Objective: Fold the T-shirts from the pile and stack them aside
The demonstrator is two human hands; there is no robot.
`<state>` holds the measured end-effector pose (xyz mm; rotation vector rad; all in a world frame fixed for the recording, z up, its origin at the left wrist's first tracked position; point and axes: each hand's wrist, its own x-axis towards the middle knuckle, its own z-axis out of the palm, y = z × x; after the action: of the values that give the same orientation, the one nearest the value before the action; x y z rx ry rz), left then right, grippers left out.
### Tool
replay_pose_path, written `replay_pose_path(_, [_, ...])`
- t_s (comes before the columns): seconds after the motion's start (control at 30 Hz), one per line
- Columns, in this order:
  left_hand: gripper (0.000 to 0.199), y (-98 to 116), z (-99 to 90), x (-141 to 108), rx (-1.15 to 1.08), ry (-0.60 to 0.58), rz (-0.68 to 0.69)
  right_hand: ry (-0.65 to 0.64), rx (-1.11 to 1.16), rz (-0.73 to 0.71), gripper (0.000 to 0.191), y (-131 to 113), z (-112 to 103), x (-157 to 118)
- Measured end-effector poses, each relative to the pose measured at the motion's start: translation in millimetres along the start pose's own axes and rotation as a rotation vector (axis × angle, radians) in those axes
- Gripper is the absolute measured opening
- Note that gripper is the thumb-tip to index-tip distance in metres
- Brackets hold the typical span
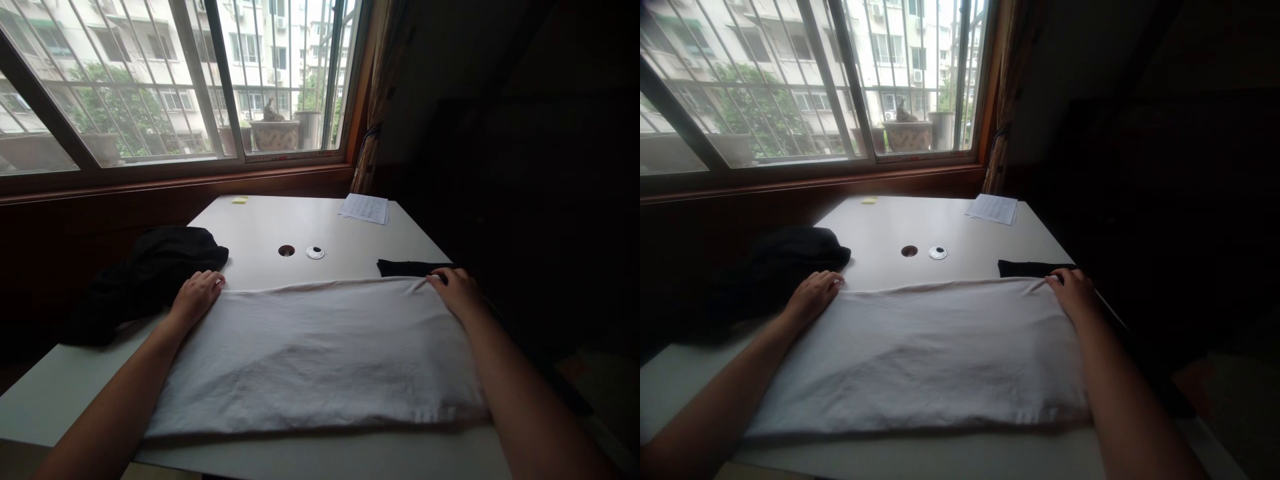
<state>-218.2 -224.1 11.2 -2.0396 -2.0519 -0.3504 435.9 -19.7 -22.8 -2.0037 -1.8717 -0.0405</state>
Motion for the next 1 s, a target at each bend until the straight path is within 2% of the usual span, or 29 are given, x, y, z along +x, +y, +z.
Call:
replay_pose_path(0.27, [0.027, -4.4, 3.2, -0.7, -0.12, 0.009, -0.047, -0.022, 0.023, 0.049, 0.038, 2.1, -1.5, 0.9])
replay_pose_path(0.47, [0.024, -4.5, 3.5, -1.1, -0.118, 0.01, -0.082, -0.011, 0.032, 0.068, 0.036, 4.4, -1.6, 1.2])
replay_pose_path(0.77, [0.024, -5.9, 5.6, -0.7, -0.136, 0.03, -0.084, 0.041, 0.071, 0.024, 0.036, 9.8, 2.8, 2.9])
replay_pose_path(1.0, [0.024, -6.8, 6.3, -1.1, -0.152, 0.037, -0.078, 0.047, 0.113, 0.037, 0.03, 4.2, -2.5, 1.1])
